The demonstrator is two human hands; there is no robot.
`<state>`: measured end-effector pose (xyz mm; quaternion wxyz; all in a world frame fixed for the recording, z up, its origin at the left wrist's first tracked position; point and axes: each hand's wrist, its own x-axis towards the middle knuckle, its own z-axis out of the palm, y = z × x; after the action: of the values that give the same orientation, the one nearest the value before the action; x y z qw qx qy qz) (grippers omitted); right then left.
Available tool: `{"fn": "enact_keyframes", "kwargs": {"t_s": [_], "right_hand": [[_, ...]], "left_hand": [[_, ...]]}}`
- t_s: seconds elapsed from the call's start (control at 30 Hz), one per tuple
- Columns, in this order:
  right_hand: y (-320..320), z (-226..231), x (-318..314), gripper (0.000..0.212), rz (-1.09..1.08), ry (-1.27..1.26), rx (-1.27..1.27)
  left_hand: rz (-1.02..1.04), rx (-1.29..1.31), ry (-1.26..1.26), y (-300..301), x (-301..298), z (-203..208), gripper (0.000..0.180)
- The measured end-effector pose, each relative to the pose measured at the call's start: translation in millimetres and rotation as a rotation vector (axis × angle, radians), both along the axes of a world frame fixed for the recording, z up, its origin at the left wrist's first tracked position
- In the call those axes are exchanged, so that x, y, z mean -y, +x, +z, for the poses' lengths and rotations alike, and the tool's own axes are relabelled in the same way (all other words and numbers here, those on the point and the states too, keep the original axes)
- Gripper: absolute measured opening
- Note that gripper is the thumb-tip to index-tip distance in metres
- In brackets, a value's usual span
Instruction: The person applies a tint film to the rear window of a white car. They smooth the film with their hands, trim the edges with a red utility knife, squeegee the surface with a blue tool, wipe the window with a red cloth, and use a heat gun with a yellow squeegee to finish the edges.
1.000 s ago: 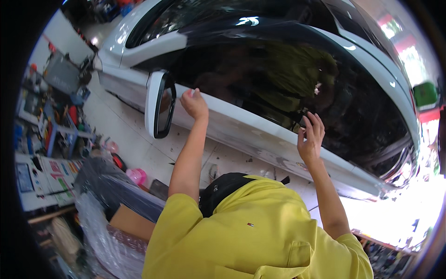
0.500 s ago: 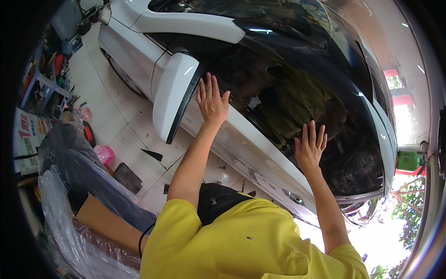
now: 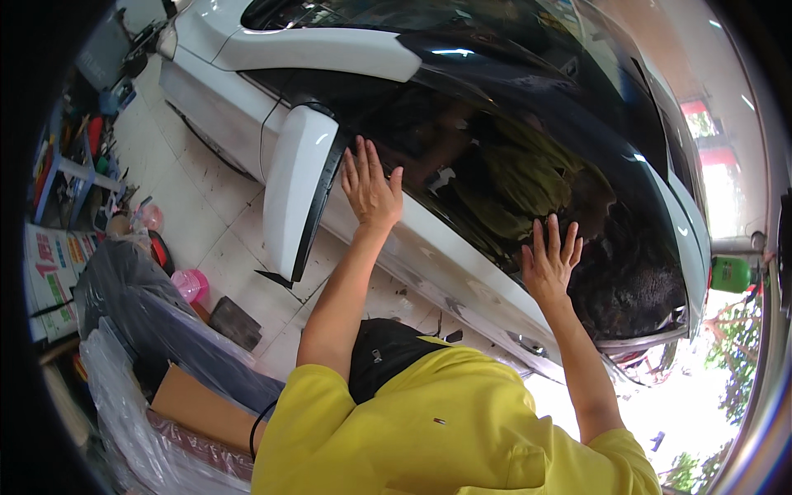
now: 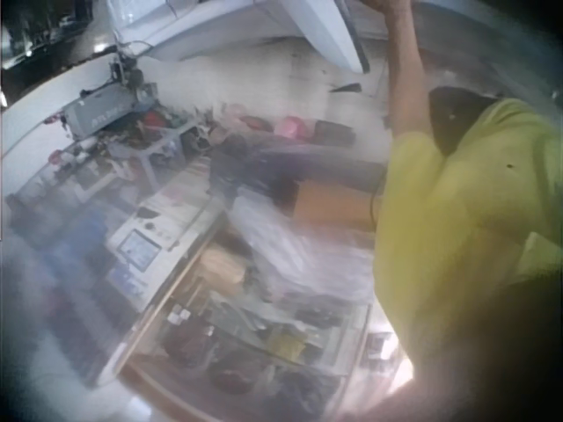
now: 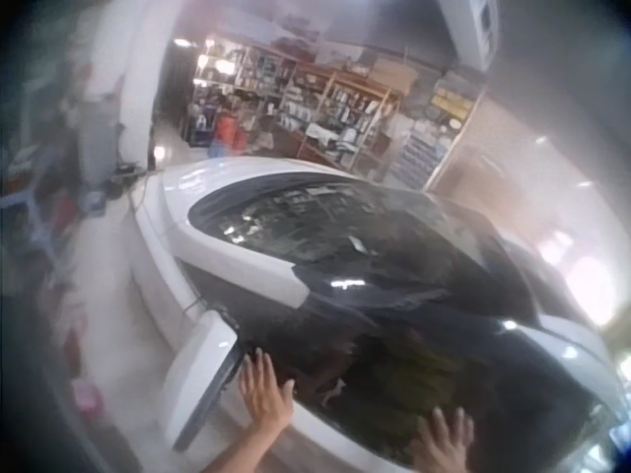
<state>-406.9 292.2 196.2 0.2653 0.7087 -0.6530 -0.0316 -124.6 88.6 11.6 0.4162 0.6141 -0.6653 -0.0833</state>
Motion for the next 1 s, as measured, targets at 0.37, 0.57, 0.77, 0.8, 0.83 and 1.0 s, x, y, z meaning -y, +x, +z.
{"fn": "enact_keyframes", "kwargs": {"t_s": [0.37, 0.57, 0.77, 0.8, 0.83, 1.0], "right_hand": [[19, -57, -85, 0.067, -0.091, 0.12, 0.245], [0, -91, -140, 0.075, -0.303, -0.007, 0.342], [-19, -92, -166, 0.069, -0.45, -0.118, 0.386], [-22, -91, -168, 0.067, -0.423, -0.166, 0.402], [-24, -92, -168, 0.067, -0.43, -0.159, 0.434], [-41, -97, -174, 0.06, -0.355, -0.187, 0.506]], "left_hand": [[-0.147, -0.005, -0.178, 20, -4, -18, 0.083], [-0.197, 0.092, -0.22, 28, -8, -22, 0.081], [-0.259, 0.209, -0.348, 21, -30, 13, 0.053], [-0.423, 0.247, -0.4, 15, -34, 18, 0.049], [-0.571, 0.282, -0.44, 9, -39, 22, 0.045], [-0.766, 0.31, -0.495, -16, -49, 27, 0.038]]}}
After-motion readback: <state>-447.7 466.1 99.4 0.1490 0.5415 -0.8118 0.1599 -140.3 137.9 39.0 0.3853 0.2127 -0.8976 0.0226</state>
